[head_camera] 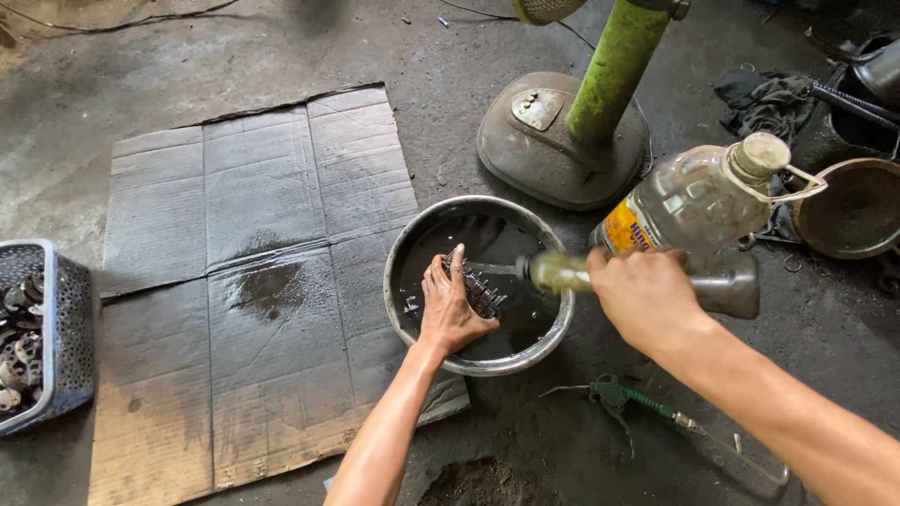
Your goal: The person cleans small metal parts by spraying them with a handheld nozzle, scrubbing them by hand in a metal bowl of dark liquid, and rinsing them again with the nozzle. The parts are handled one at a time and placed into a plastic basket.
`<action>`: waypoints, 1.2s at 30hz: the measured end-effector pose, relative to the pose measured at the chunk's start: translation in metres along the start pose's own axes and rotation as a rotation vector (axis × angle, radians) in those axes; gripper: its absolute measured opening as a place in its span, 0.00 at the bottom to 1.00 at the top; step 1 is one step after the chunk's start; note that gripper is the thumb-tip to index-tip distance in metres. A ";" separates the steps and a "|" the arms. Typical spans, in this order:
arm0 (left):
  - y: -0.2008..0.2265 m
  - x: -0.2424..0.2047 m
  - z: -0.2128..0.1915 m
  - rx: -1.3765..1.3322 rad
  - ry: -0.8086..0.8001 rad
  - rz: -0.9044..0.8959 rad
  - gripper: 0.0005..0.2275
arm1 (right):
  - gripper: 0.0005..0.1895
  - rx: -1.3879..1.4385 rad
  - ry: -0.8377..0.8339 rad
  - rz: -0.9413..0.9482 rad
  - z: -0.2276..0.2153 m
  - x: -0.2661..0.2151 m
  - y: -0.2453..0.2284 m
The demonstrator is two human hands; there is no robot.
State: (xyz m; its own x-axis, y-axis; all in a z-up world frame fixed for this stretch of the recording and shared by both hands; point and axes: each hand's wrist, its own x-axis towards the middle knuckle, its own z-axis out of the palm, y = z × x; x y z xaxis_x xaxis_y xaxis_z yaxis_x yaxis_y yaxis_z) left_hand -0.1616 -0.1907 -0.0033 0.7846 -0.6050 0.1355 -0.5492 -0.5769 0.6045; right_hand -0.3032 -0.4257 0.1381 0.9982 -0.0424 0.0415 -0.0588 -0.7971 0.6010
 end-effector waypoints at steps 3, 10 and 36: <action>0.001 0.001 0.001 -0.014 0.000 0.017 0.63 | 0.07 0.013 -0.095 -0.010 -0.008 -0.004 0.007; 0.004 0.004 0.000 -0.032 0.015 0.049 0.63 | 0.09 0.131 -0.288 -0.079 -0.012 -0.009 0.024; 0.008 0.016 0.005 -0.076 0.005 0.002 0.62 | 0.06 0.002 -0.123 -0.021 -0.029 -0.021 0.038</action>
State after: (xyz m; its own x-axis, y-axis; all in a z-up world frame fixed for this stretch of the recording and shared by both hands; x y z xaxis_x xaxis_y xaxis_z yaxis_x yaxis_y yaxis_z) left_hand -0.1548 -0.2072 -0.0003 0.7850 -0.6033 0.1405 -0.5277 -0.5325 0.6618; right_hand -0.3268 -0.4377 0.1834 0.9926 -0.0995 -0.0696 -0.0381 -0.7996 0.5993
